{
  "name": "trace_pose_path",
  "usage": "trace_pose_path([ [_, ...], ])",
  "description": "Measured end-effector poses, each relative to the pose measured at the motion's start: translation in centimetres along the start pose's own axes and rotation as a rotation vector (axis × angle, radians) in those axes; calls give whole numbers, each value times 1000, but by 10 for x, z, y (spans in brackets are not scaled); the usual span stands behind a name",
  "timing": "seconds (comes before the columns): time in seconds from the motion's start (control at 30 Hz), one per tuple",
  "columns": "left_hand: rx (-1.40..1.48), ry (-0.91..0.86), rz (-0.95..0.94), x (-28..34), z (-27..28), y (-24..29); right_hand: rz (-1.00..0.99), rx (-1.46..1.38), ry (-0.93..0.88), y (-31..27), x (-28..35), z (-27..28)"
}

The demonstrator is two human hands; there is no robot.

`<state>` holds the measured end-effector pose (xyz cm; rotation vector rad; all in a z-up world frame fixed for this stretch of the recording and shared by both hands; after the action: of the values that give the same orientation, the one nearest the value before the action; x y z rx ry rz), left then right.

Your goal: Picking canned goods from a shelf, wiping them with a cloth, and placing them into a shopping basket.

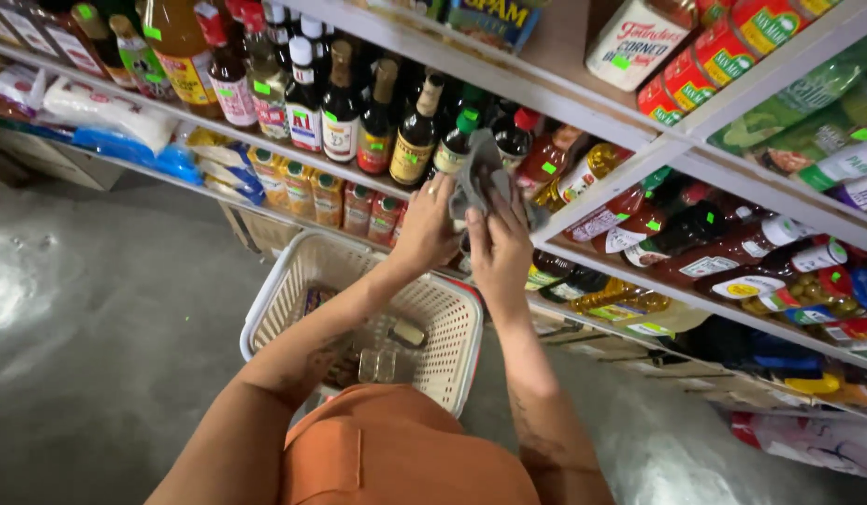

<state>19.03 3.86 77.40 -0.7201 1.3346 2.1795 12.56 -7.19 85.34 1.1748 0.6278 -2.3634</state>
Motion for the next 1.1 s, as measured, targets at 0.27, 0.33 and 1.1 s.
trace_pose_path([
  [0.27,679,21,380,-7,-14,-14,-723,-629,167,124,35,-2],
  [0.33,887,78,518,-5,-29,-24,-647,-522,153,89,58,-9],
  [1.1,1689,-42,689,-11,-63,10,-859,-789,640,158,83,12],
])
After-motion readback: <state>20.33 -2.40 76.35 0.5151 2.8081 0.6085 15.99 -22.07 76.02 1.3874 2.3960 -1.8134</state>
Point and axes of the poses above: each hand's wrist, its own x-axis away from the middle knuckle, its own z-axis out of the back of the hand, y = z × x, the point moved 9 cm from there along -x, towards the middle knuckle, and after that the axes turned 1 degree about -y, right-handed, at the moved point
